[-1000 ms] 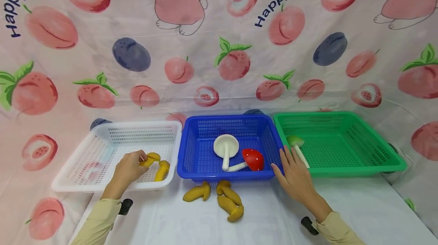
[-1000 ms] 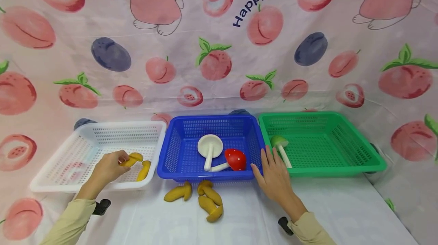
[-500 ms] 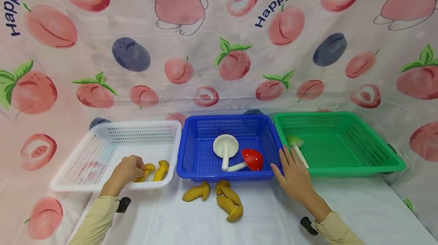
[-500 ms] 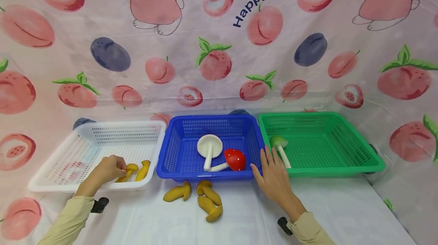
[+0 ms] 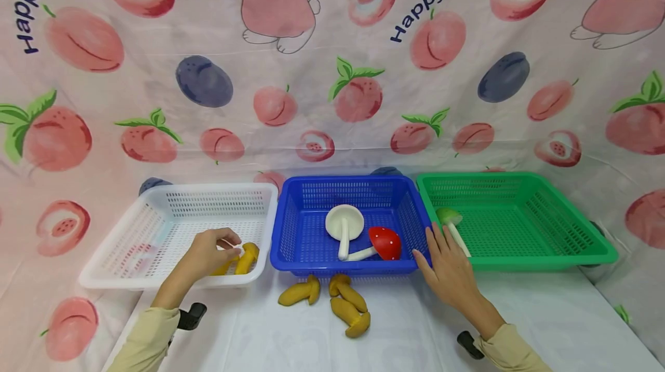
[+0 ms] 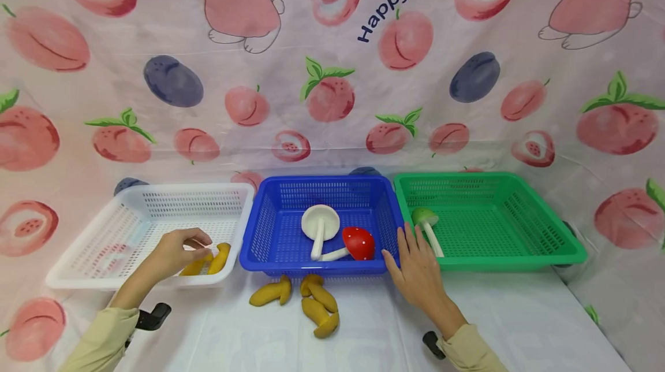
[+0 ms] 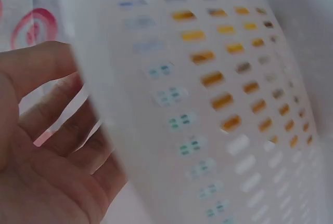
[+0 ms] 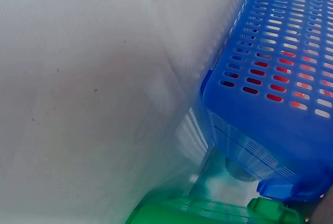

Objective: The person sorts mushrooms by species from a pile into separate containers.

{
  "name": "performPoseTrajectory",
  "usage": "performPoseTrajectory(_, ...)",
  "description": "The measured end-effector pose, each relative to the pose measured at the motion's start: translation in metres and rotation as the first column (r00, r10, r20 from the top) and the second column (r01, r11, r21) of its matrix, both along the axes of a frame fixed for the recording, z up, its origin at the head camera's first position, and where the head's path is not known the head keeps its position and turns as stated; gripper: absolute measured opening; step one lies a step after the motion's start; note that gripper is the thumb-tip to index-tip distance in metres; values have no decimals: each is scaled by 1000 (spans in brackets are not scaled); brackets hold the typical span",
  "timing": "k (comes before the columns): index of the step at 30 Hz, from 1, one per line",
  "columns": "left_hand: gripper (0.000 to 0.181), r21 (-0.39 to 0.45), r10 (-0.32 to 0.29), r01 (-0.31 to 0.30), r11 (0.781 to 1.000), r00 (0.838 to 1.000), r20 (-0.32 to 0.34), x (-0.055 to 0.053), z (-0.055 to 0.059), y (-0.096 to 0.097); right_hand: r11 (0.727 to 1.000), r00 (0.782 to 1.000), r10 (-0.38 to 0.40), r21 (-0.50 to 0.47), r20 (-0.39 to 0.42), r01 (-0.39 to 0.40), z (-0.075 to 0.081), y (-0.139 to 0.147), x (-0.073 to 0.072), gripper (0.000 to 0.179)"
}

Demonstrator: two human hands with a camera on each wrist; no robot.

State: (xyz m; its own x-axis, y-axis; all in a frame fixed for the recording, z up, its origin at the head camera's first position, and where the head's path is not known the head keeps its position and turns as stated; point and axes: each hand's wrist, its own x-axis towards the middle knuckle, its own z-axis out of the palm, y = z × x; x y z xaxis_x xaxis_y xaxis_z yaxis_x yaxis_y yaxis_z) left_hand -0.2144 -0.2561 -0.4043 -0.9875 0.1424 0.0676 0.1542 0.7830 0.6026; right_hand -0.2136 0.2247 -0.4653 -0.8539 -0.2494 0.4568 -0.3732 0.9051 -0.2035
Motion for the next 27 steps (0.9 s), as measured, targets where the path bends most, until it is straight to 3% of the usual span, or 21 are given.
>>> performPoseTrajectory(5, 10, 43, -32, 35, 998, 997, -74, 7, 11, 17, 1000, 1000, -2, 0, -8, 2, -1, 0, 0, 63)
performPoseTrajectory(11, 11, 89, -36, 45, 995, 994, -98, 16, 17, 34, 1000, 1000, -5, 3, -6, 5, -3, 0, 0, 63)
performPoseTrajectory(27, 16, 113, -92, 108, 988, 986, -139, 43, 18, 65, 1000, 1000, -5, -2, -3, 5, -1, -1, 1, 63)
